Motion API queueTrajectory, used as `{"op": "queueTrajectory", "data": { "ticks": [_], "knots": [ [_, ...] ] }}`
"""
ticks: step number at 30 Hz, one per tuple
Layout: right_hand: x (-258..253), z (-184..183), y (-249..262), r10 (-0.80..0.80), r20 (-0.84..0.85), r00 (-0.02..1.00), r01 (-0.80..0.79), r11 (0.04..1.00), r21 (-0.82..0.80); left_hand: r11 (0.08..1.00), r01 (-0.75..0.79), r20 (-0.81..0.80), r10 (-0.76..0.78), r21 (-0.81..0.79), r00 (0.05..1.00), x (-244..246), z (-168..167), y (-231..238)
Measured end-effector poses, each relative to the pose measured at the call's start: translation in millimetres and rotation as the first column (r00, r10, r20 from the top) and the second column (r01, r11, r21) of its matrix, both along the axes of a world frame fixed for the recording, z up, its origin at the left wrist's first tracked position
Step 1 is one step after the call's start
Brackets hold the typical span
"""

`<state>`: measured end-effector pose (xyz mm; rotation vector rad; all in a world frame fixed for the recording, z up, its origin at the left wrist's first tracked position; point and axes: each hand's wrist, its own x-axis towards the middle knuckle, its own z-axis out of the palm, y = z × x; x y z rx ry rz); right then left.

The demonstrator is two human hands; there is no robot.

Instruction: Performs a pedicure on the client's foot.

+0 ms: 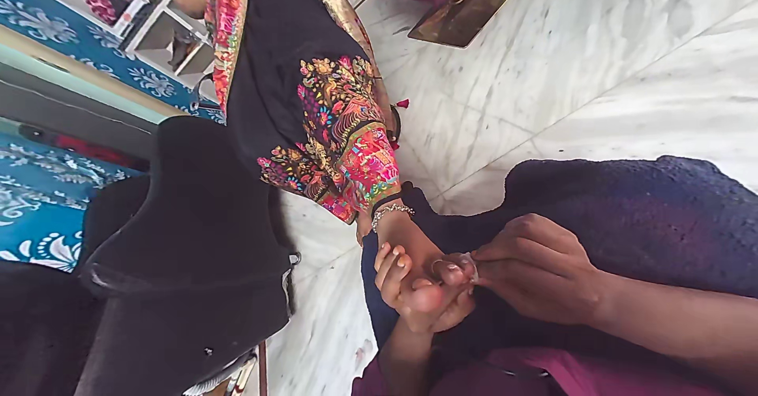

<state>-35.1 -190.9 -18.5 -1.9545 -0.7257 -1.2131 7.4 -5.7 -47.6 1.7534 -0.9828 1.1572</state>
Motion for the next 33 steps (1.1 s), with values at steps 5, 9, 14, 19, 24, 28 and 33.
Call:
{"op": "queueTrajectory", "data": {
  "ticks": [5, 9, 14, 19, 24, 28, 33],
  "knots": [
    [0, -2, 5, -0.001, -0.038, 0.999, 0.002, 1.0, 0.03, 1.0, -0.008, 0.006, 0.008, -0.014, 1.0, 1, -3, 1],
    [-1, -1, 7, 0.0, -0.051, 0.999, 0.001, 1.0, 0.006, 1.0, -0.015, 0.005, 0.016, -0.02, 1.0, 1, -5, 1],
    [-1, 3, 2, -0.046, -0.007, 0.999, 0.046, 0.999, -0.017, 1.0, 0.003, 0.01, -0.003, -0.008, 1.0, 1, -1, -1],
    [-2, 0, 2, -0.055, -0.022, 0.998, 0.055, 0.998, -0.003, 1.0, 0.002, 0.01, -0.002, 0.007, 1.0, 0, 1, -2],
    [-4, -2, 6, -0.05, -0.056, 0.997, 0.05, 0.999, 0.002, 0.999, -0.046, 0.008, 0.046, -0.015, 0.999, -2, -13, 3],
    [-4, 3, 3, -0.084, -0.06, 0.995, 0.082, 0.996, -0.025, 1.0, -0.023, 0.007, 0.023, -0.002, 1.0, -1, -5, -1],
    [0, 1, 0, -0.092, -0.041, 0.995, 0.091, 0.995, -0.025, 1.0, -0.014, 0.017, 0.015, -0.006, 1.0, 1, -3, -3]
  ]
}}
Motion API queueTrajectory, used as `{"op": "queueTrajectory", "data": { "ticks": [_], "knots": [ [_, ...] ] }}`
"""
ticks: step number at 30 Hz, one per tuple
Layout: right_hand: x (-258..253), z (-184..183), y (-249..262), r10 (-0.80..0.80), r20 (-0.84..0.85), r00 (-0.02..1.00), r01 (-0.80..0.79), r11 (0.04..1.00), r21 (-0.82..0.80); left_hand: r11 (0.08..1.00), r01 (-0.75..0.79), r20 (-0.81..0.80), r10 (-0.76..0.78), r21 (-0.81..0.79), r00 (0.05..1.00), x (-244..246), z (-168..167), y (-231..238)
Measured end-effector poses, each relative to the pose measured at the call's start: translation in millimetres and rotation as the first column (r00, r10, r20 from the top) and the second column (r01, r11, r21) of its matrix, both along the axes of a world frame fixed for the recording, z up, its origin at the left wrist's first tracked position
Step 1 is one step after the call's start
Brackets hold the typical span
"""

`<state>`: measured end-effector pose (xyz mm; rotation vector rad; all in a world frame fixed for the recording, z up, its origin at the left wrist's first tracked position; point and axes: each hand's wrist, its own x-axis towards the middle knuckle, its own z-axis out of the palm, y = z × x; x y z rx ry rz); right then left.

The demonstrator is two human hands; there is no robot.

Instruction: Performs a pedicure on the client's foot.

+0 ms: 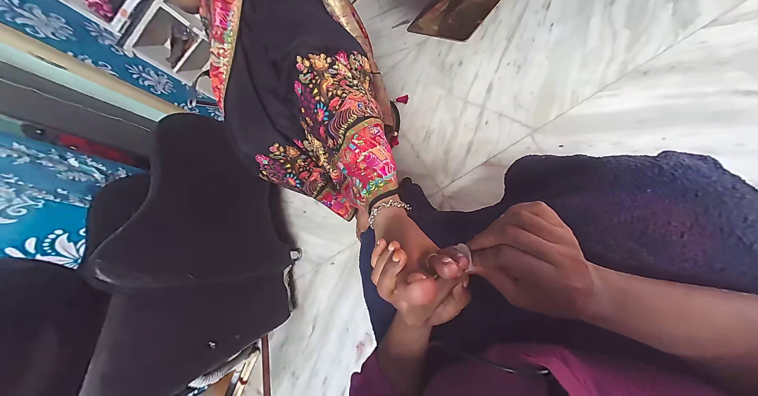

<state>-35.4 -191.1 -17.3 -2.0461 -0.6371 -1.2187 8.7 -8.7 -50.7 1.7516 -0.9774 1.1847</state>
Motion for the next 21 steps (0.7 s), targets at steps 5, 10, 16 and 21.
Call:
{"op": "queueTrajectory", "data": {
  "ticks": [5, 10, 16, 21],
  "knots": [
    [0, -3, 3, 0.012, 0.0, 1.0, -0.012, 0.999, 0.036, 1.0, 0.002, -0.006, -0.002, -0.002, 1.0, -1, 1, 0],
    [-1, 0, 4, -0.036, 0.0, 0.999, 0.036, 0.999, -0.003, 1.0, 0.014, -0.014, -0.014, 0.002, 1.0, -2, 0, 1],
    [3, -1, -5, 0.096, -0.065, 0.993, -0.089, 0.991, 0.105, 1.0, 0.01, -0.01, -0.01, 0.0, 1.0, -1, -1, 2],
    [12, 2, -16, 0.435, -0.331, 0.837, -0.211, 0.815, 0.539, 0.999, 0.031, -0.042, -0.029, 0.036, 0.999, -5, 8, 7]
  ]
}}
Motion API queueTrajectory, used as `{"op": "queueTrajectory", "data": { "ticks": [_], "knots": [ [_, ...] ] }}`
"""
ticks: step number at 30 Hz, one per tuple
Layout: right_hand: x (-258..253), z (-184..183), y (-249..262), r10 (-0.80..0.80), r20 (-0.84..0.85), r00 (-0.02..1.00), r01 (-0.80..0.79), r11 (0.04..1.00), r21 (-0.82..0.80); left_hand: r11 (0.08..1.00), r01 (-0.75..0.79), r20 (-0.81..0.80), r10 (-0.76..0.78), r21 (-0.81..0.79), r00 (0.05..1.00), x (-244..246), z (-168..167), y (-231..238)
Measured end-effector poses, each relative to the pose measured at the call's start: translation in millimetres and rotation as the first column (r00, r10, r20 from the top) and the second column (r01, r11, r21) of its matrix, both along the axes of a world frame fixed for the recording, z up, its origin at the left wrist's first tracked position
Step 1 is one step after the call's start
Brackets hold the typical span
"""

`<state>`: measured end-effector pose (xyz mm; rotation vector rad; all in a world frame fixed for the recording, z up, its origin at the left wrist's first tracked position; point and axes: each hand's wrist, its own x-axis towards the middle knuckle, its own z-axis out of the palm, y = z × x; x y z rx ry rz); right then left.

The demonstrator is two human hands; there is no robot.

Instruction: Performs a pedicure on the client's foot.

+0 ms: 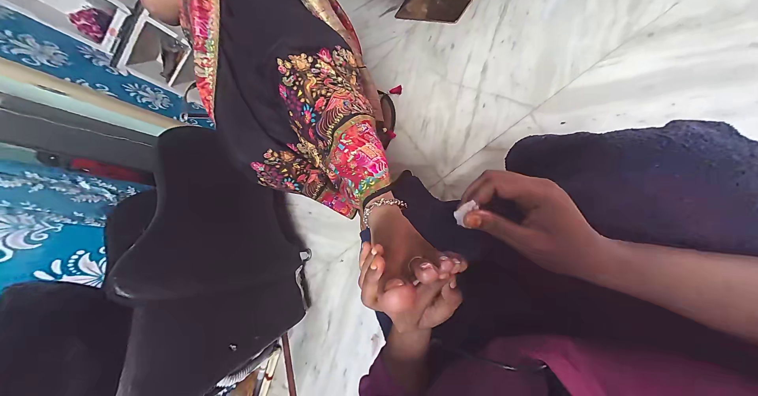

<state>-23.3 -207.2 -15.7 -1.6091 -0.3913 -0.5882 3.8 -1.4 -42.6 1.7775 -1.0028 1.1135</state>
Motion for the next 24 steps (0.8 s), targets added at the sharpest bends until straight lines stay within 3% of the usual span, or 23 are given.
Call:
{"op": "queueTrajectory", "data": {
  "ticks": [3, 5, 8, 12, 16, 20, 23, 24],
  "knots": [
    [-4, 4, 0, 0.102, -0.182, 0.978, -0.082, 0.99, 0.115, 0.995, -0.064, 0.012, 0.063, 0.073, 0.998, -8, 20, -2],
    [-10, 6, 1, 0.18, -0.211, 0.961, -0.152, 0.978, 0.144, 0.99, -0.079, -0.002, 0.08, 0.117, 0.997, -13, 34, -10],
    [-17, 6, 3, 0.228, -0.133, 0.965, -0.213, 0.97, 0.114, 0.998, -0.008, -0.077, 0.013, 0.059, 0.997, -14, 38, -17],
    [-20, 7, 5, 0.283, -0.048, 0.958, -0.281, 0.958, 0.058, 0.99, -0.132, -0.013, 0.133, 0.058, 0.991, -12, 28, -17],
    [-22, 7, 4, 0.242, -0.067, 0.968, -0.241, 0.97, 0.02, 0.997, 0.067, -0.019, -0.068, -0.039, 0.998, -4, 33, -35],
    [-22, 9, 1, 0.219, -0.111, 0.969, -0.217, 0.976, 0.022, 0.991, 0.09, 0.012, -0.09, -0.096, 0.996, -4, 34, -47],
    [-22, 11, 0, 0.231, -0.126, 0.965, -0.228, 0.973, 0.042, 0.926, 0.345, -0.057, -0.357, -0.154, 0.932, -1, 31, -42],
    [-23, 11, -1, 0.231, -0.134, 0.964, -0.227, 0.973, 0.045, 0.828, 0.496, -0.06, -0.526, -0.261, 0.848, -1, 34, -47]
  ]
}}
